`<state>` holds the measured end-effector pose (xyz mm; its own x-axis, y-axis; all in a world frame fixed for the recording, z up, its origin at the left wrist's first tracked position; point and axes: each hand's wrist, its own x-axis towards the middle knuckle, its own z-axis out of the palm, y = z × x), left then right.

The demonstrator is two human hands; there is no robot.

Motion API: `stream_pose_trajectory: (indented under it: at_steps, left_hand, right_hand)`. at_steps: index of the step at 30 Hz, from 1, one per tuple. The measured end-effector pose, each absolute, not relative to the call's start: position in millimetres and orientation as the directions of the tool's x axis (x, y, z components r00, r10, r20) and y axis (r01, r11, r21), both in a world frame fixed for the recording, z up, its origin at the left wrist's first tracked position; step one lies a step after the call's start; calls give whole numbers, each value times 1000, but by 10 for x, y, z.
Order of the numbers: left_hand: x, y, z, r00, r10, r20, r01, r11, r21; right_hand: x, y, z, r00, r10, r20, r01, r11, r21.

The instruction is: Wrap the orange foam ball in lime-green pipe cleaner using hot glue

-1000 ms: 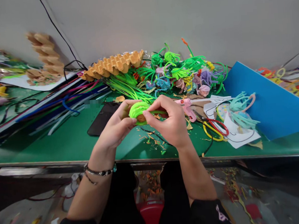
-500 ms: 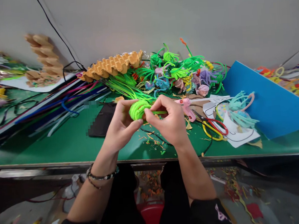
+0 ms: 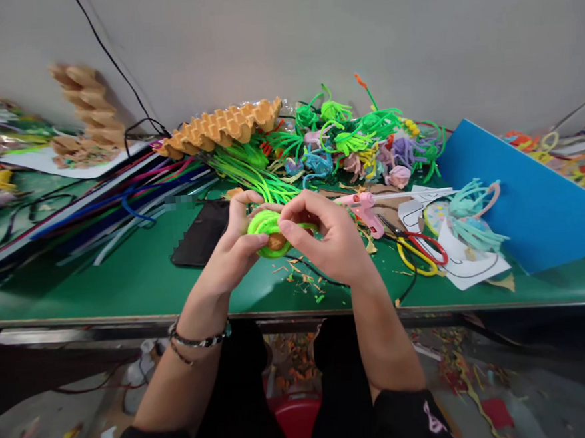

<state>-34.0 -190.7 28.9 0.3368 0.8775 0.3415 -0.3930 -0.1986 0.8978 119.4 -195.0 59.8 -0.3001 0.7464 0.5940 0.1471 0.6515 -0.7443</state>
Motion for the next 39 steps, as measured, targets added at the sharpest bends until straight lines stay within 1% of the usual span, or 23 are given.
stream_pose_trajectory:
  at_steps: [3, 10, 14, 18, 21, 23, 25, 28, 30, 32, 34, 36, 39]
  left_hand:
    - [-332, -1905, 273, 317, 871, 377, -384, -245, 890]
    - [-309, -1941, 279, 244, 817, 522, -301, -448, 842]
    - [-307, -1973, 296, 208, 782, 588, -211, -551, 807]
    - [-293, -1991, 266, 206, 748, 631, -128, -618, 776]
    - [-295, -1993, 236, 226, 713, 663, -10, -679, 734]
    - [-311, -1988, 232, 247, 675, 695, 85, -729, 679]
    - [-337, -1981, 247, 290, 606, 741, 131, -792, 597]
    - [-372, -1976, 285, 378, 507, 775, 100, -854, 510]
    - [-381, -1981, 301, 375, 502, 780, 80, -855, 512]
    - [-381, -1990, 304, 313, 536, 784, 89, -839, 537]
    - [-383, -1997, 302, 244, 552, 798, 131, -834, 536]
    - [-393, -1996, 305, 206, 528, 824, 197, -847, 494]
    - [-425, -1973, 320, 187, 488, 852, 283, -858, 429]
  right_hand:
    - [1231, -1962, 607, -290, 743, 603, 165, 659, -734]
    - [1255, -1986, 615, -276, 756, 594, 272, 654, -706]
    - [1237, -2019, 634, -252, 753, 608, 347, 657, -669]
    - [1226, -2032, 636, -255, 724, 641, 442, 677, -589]
    - [1227, -2013, 625, -272, 700, 660, 508, 687, -519]
    - [1235, -1986, 613, -288, 696, 657, 523, 690, -501]
    - [1251, -1947, 595, -296, 709, 640, 474, 690, -546]
    - [1287, -1858, 545, -313, 722, 617, 269, 690, -672]
    - [1309, -1777, 496, -324, 719, 615, 113, 675, -729]
    - [1320, -1687, 439, -306, 739, 600, 13, 633, -774]
    - [1320, -1602, 384, -255, 798, 547, -35, 558, -829]
    - [1314, -1538, 341, -198, 858, 475, -60, 473, -879]
    - [1307, -1500, 314, -115, 897, 427, -80, 420, -904]
